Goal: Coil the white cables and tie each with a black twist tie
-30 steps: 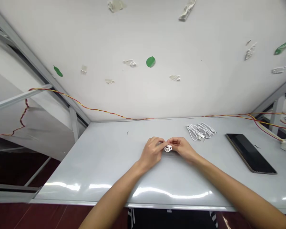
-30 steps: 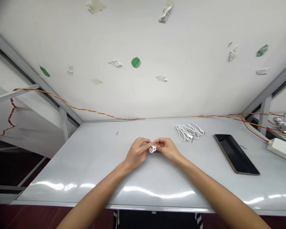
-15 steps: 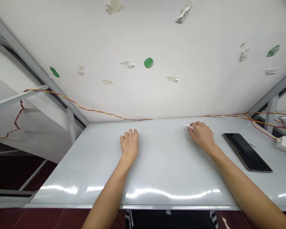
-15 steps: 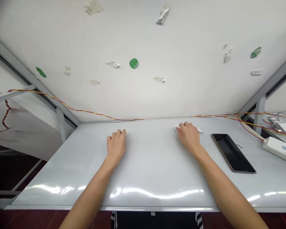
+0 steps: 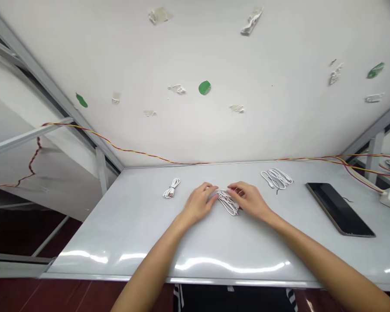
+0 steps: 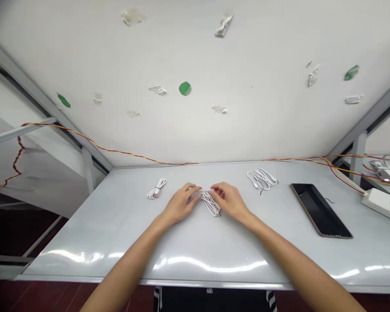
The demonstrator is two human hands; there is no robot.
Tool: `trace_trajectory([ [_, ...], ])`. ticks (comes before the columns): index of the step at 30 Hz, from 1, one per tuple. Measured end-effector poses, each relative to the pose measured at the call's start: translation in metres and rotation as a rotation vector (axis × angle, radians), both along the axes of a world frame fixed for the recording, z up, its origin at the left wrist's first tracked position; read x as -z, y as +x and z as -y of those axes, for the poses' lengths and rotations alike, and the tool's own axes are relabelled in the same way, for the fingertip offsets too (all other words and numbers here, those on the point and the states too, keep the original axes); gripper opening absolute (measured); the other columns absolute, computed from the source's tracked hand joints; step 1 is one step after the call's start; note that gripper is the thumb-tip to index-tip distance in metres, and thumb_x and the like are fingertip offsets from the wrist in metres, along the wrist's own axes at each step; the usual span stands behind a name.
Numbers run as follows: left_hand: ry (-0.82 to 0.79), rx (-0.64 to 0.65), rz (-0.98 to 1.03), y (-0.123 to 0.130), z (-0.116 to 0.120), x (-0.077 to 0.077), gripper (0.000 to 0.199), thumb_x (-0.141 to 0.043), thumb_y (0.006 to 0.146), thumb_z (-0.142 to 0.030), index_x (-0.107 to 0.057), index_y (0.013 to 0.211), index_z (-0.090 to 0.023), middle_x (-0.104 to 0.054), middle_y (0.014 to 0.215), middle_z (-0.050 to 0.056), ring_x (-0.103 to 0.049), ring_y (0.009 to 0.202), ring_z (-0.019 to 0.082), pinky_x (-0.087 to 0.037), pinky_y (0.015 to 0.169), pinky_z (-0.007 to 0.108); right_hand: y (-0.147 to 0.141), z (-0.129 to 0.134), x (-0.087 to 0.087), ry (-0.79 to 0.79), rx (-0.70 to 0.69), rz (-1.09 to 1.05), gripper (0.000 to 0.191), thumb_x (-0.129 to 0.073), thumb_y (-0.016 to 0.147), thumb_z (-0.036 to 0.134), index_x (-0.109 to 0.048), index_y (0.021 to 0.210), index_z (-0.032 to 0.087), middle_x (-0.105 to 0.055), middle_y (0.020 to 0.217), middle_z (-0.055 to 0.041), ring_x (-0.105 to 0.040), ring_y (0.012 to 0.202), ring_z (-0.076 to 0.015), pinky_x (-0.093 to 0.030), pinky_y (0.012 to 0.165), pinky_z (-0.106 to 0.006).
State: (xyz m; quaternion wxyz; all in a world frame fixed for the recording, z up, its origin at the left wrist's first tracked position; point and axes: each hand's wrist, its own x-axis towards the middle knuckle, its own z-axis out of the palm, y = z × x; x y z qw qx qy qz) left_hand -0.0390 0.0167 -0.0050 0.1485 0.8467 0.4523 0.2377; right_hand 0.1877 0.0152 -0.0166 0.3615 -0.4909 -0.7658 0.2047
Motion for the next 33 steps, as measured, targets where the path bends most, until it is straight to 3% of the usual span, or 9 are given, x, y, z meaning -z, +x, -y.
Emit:
trace_trajectory([
  [5,-0.036,0.218,0.026,0.006,0.006,0.003,0.036,-0.051,0.096,-0.032,-0.060,0.131,-0.029,-0.058,0.131,0.008,-0.057,0.116,0.024,-0.045,0.101,0.042,0.025,-0.016,-0.010,0.010,0.127,0.037,0.026,-0.050,0.093,0.036,-0.069,0.090,0.019,-0.069,0.083,-0.0064,-0.061,0.069,-0.0186,-0.048,0.063,-0.032],
  [12,-0.007,0.280,-0.004,0.008,0.010,0.003,0.030,-0.053,0.093,-0.024,-0.067,0.119,-0.028,-0.052,0.137,0.009,-0.058,0.110,0.025,-0.049,0.096,0.041,0.036,-0.006,-0.025,-0.319,-0.298,0.149,0.019,-0.071,0.079,0.040,-0.069,0.077,0.022,-0.061,0.060,0.0024,-0.052,0.052,-0.0121,-0.039,0.046,-0.023],
  [15,-0.034,0.256,0.003,0.008,0.011,0.001,0.022,-0.053,0.092,-0.024,-0.068,0.108,-0.024,-0.057,0.127,0.009,-0.060,0.101,0.023,-0.051,0.088,0.038,0.031,-0.002,-0.026,-0.316,-0.333,0.173,0.015,-0.069,0.080,0.034,-0.067,0.072,0.020,-0.064,0.066,0.0006,-0.054,0.055,-0.0119,-0.041,0.048,-0.023],
  [19,-0.035,0.210,0.054,0.005,0.012,-0.006,0.014,-0.061,0.080,-0.018,-0.067,0.093,-0.023,-0.059,0.121,0.008,-0.060,0.098,0.023,-0.050,0.085,0.036,0.028,-0.004,-0.029,-0.300,-0.240,0.002,0.018,-0.062,0.085,0.036,-0.068,0.080,0.021,-0.067,0.071,-0.0012,-0.058,0.062,-0.0142,-0.047,0.055,-0.026],
  [22,-0.076,0.213,0.140,0.006,0.015,-0.013,0.024,-0.067,0.073,-0.018,-0.066,0.096,-0.022,-0.060,0.120,0.007,-0.060,0.099,0.024,-0.049,0.087,0.035,0.024,-0.005,-0.031,-0.292,-0.172,-0.140,0.024,-0.061,0.086,0.042,-0.068,0.087,0.020,-0.069,0.077,-0.0031,-0.062,0.068,-0.0160,-0.051,0.062,-0.029],
  [25,-0.131,0.159,0.255,0.010,0.017,-0.016,0.034,-0.063,0.083,-0.027,-0.062,0.117,-0.025,-0.065,0.115,0.006,-0.061,0.093,0.021,-0.048,0.083,0.032,0.012,0.000,-0.028,-0.349,-0.177,-0.331,0.029,-0.067,0.081,0.046,-0.069,0.088,0.018,-0.071,0.083,-0.0052,-0.066,0.074,-0.0179,-0.054,0.068,-0.032],
  [27,-0.170,0.148,0.271,0.013,0.016,-0.013,0.026,-0.056,0.091,-0.033,-0.065,0.115,-0.026,-0.069,0.102,0.004,-0.062,0.084,0.020,-0.047,0.078,0.030,0.005,0.004,-0.026,-0.420,-0.235,-0.421,0.032,-0.067,0.081,0.048,-0.069,0.089,0.018,-0.072,0.084,-0.0061,-0.067,0.075,-0.0187,-0.055,0.070,-0.034],
  [30,-0.240,0.125,0.269,0.016,0.013,-0.007,0.024,-0.049,0.095,-0.034,-0.071,0.092,-0.025,-0.069,0.079,0.001,-0.061,0.070,0.017,-0.044,0.071,0.028,0.003,0.006,-0.028,-0.395,-0.240,-0.364,0.032,-0.061,0.086,0.049,-0.068,0.093,0.018,-0.072,0.086,-0.0067,-0.067,0.076,-0.0185,-0.055,0.069,-0.034],
  [33,-0.316,0.012,0.368,0.016,0.008,-0.001,0.026,-0.051,0.093,-0.036,-0.069,0.082,-0.021,-0.069,0.075,0.002,-0.061,0.068,0.017,-0.045,0.069,0.028,0.011,0.005,-0.032,-0.308,-0.208,-0.154,0.026,-0.067,0.082,0.045,-0.068,0.079,0.020,-0.069,0.075,-0.0032,-0.062,0.067,-0.0167,-0.049,0.060,-0.029],
])
